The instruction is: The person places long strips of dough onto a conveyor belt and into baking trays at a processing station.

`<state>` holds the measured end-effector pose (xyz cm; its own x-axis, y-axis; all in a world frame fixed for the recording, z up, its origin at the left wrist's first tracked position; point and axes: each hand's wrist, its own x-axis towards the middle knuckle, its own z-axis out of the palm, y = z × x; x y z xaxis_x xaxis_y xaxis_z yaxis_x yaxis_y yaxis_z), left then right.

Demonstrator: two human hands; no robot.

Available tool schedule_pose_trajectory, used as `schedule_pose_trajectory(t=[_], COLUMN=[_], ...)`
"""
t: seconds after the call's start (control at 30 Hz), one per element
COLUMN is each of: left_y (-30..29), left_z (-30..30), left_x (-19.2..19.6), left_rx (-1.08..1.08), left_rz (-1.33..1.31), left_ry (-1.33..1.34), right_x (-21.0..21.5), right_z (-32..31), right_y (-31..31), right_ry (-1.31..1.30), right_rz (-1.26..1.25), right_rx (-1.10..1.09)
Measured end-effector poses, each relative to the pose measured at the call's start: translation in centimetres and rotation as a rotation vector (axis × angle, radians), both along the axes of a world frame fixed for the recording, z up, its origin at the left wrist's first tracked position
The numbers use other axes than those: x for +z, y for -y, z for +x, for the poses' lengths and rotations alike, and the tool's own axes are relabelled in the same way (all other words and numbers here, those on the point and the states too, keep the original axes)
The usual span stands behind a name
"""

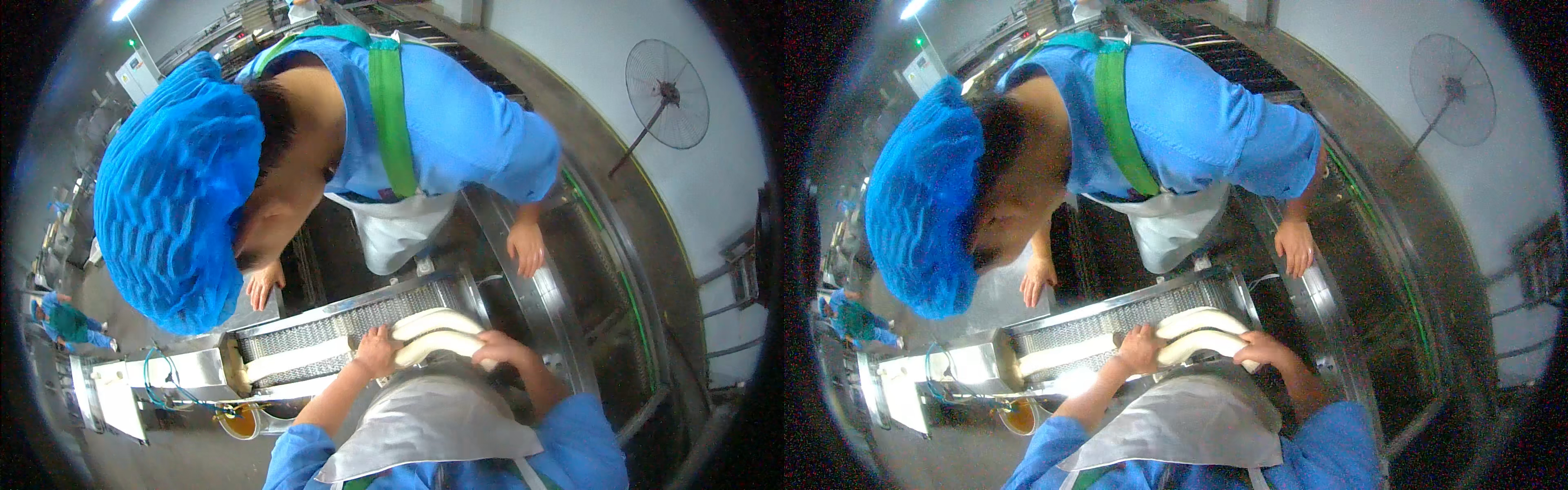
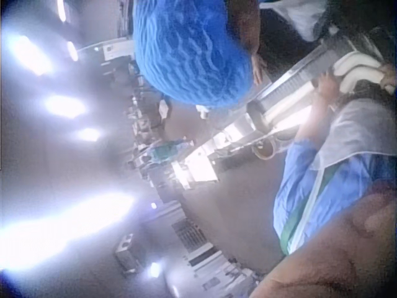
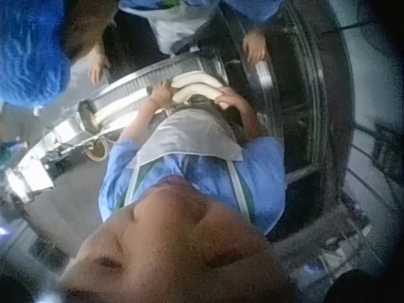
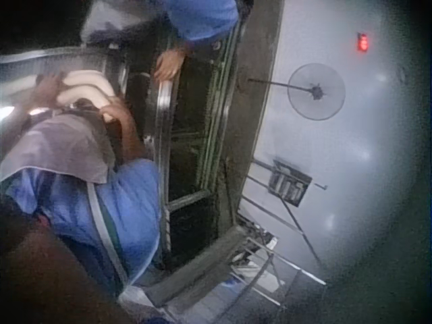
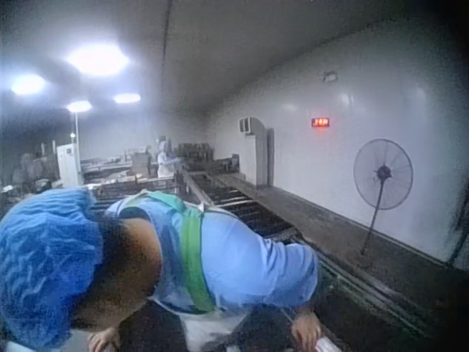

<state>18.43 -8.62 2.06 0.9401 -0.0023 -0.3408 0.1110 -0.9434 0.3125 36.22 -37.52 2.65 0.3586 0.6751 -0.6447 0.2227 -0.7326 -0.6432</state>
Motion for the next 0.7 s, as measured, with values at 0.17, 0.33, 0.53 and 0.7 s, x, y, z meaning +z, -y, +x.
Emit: schedule_pose_trajectory(t=[0.17,0.33,0.53,0.7], left_y=[1.0,1.1,-0.1,-1.1], left_z=[1.0,2.4,0.2,-4.0], left_x=[-0.5,0.0,0.4,-0.3], left_rx=[0.063,0.107,0.924,1.113], left_rz=[-0.149,-0.48,-1.602,-1.865], left_ry=[0.059,0.02,-0.431,-0.318], right_x=[-1.4,1.4,6.7,2.1], right_z=[-2.2,-3.0,-4.4,-4.8], right_y=[1.8,3.0,0.9,1.0], right_ry=[-0.352,-0.463,-0.638,-0.831], right_rz=[0.173,0.323,0.539,0.572], right_rx=[-0.553,-0.781,-1.027,-0.964])
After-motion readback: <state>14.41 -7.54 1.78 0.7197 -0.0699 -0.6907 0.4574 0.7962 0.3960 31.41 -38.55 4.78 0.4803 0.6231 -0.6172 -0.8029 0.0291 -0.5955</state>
